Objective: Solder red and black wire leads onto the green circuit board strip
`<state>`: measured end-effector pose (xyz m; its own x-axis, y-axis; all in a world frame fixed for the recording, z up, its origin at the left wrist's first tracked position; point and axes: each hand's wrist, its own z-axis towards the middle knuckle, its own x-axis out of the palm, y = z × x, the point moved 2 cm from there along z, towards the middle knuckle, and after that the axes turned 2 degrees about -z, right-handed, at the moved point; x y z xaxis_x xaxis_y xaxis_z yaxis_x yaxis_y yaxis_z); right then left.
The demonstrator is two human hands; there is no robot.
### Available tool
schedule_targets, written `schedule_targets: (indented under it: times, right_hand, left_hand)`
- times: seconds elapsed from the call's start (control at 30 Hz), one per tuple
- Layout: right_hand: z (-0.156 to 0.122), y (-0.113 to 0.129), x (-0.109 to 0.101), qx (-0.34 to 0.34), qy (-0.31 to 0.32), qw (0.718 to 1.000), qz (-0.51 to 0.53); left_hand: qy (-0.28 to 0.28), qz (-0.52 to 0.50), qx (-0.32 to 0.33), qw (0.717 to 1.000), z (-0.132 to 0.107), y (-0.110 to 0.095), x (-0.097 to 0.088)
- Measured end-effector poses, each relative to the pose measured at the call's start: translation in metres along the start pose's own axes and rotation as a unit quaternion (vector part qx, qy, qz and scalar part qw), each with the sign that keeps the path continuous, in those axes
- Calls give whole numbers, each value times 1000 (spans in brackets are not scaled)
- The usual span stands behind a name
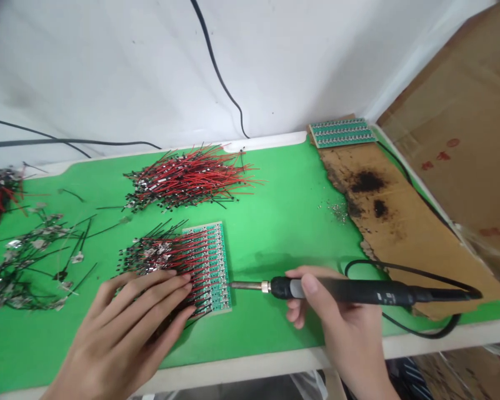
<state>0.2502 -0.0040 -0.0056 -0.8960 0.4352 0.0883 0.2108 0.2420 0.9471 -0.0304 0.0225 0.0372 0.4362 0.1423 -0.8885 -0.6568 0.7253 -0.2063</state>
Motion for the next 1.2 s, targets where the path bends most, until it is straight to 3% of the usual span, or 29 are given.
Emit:
schedule_targets:
  times: [0.33, 0.5, 0.6, 0.7, 0.9, 1.03, 1.13, 1.2]
  right_hand:
    - [15, -4, -13, -35, -50, 995, 75]
    - [17, -7, -10, -34, -32, 997, 66]
    - [19, -4, -7, -25, -16, 998, 60]
    - [18, 2, 0, -18, 10, 998, 55]
    - [12, 10, 6, -2, -40, 996, 76]
    - [16, 11, -1, -12, -80, 991, 105]
    - [18, 11, -5, -23, -129, 983, 131]
    - [17, 11, -5, -35, -148, 978, 140]
  left_hand:
    - [-6, -6, 12, 1000, 18, 5, 20]
    - [18, -30, 14, 999, 39, 13, 13]
    - [7, -46, -25, 999, 61, 28, 9]
    - [-31, 11, -83, 996, 88, 47, 17]
    - [-20, 101, -113, 988, 117, 64, 42]
    - [-27, 119, -84, 989, 101, 51, 21]
    - [-35, 111, -60, 991, 70, 34, -11]
    - [-32, 48, -62, 996, 46, 25, -30]
